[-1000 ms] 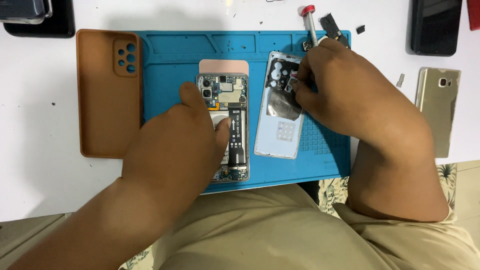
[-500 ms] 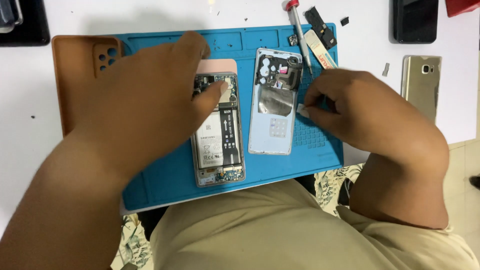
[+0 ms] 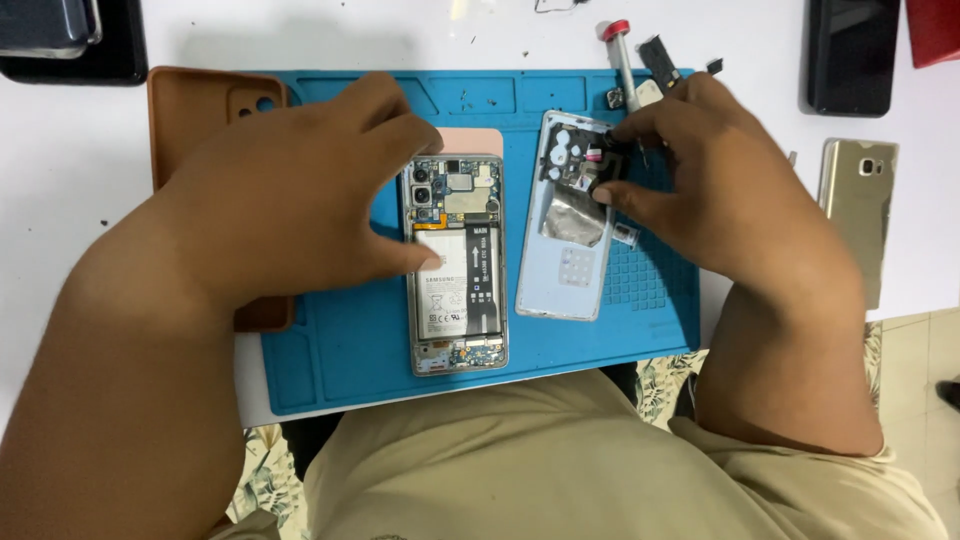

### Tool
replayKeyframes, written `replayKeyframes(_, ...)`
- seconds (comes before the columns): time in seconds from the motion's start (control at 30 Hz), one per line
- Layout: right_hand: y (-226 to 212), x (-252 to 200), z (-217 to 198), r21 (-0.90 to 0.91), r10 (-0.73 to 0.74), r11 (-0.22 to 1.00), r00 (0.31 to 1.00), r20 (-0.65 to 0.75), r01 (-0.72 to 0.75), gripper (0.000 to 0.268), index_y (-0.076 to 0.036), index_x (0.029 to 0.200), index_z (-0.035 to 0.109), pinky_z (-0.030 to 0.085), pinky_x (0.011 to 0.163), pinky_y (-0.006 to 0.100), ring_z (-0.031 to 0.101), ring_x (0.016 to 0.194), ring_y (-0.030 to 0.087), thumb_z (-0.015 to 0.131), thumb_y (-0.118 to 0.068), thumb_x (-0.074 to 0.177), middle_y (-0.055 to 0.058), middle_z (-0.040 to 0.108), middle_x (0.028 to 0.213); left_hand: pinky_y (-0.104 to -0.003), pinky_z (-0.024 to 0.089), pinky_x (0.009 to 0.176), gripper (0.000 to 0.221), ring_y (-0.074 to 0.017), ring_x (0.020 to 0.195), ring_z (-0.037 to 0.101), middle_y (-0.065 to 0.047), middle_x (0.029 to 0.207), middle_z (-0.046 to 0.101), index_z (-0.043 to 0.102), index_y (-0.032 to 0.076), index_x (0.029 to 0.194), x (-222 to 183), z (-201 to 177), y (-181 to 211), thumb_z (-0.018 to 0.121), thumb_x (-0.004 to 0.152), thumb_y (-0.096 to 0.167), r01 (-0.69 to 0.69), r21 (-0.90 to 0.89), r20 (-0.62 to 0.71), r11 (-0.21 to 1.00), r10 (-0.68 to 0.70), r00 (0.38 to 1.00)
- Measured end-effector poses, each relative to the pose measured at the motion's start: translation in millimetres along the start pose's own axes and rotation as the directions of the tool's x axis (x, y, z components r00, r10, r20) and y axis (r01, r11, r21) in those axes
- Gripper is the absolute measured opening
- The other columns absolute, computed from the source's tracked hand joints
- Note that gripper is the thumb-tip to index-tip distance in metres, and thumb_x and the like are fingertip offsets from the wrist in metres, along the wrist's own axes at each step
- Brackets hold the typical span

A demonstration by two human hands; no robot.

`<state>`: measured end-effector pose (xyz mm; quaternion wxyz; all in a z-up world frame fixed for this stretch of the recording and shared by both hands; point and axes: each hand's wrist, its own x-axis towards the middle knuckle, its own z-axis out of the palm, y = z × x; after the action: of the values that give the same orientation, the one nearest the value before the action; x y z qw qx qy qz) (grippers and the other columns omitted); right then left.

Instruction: Disassembling a smartphone to remove internal components and then reassembling it with replacement parts.

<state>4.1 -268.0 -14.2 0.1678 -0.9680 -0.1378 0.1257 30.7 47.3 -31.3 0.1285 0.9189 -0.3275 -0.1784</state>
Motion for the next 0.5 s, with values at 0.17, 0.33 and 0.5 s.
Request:
replayKeyframes(0.17,3,3,-1,0.021,0.018,1.0,0.999,0.037,-0.018,0.038,-0.007,0.116,0.067,0.045,0.083,0.04,0.056,0.102,0.028,0.084,-0.019,0.084,0.013,0.055,0.109,-0.05,0.053,0.044,0.102,-0.0354,0.08,0.066,-0.004,0.132,0.048,0.052,0.021,0.142,0,1,1,0.088,0.063,0.074,-0.012,0.045,0.043,0.999,0.01,0.999)
replayKeyframes(0.33,1,-1,-4,0.234,0.166,0.956,0.985,0.056,-0.174,0.028,-0.014,0.1,0.059,0.043,0.068,0.029,0.055,0.075,0.011,0.086,-0.011,0.091,0.0,0.063,0.085,-0.054,0.057,0.049,0.119,-0.035,0.086,0.066,-0.005,0.134,0.044,0.045,0.021,0.148,-2,5,2,0.096,0.053,0.072,-0.026,0.033,0.071,0.999,0.023,0.997)
replayKeyframes(0.5,26,-12,-10,0.602,0.12,0.793,0.993,0.005,-0.099,0.025,-0.008,0.104,0.059,0.051,0.067,0.019,0.063,0.077,0.008,0.08,0.001,0.094,0.003,0.065,0.088,-0.052,0.054,0.042,0.113,-0.0349,0.076,0.065,-0.008,0.128,0.047,0.05,0.015,0.143,3,18,1,0.092,0.057,0.076,-0.118,0.104,-0.053,0.988,0.124,0.991)
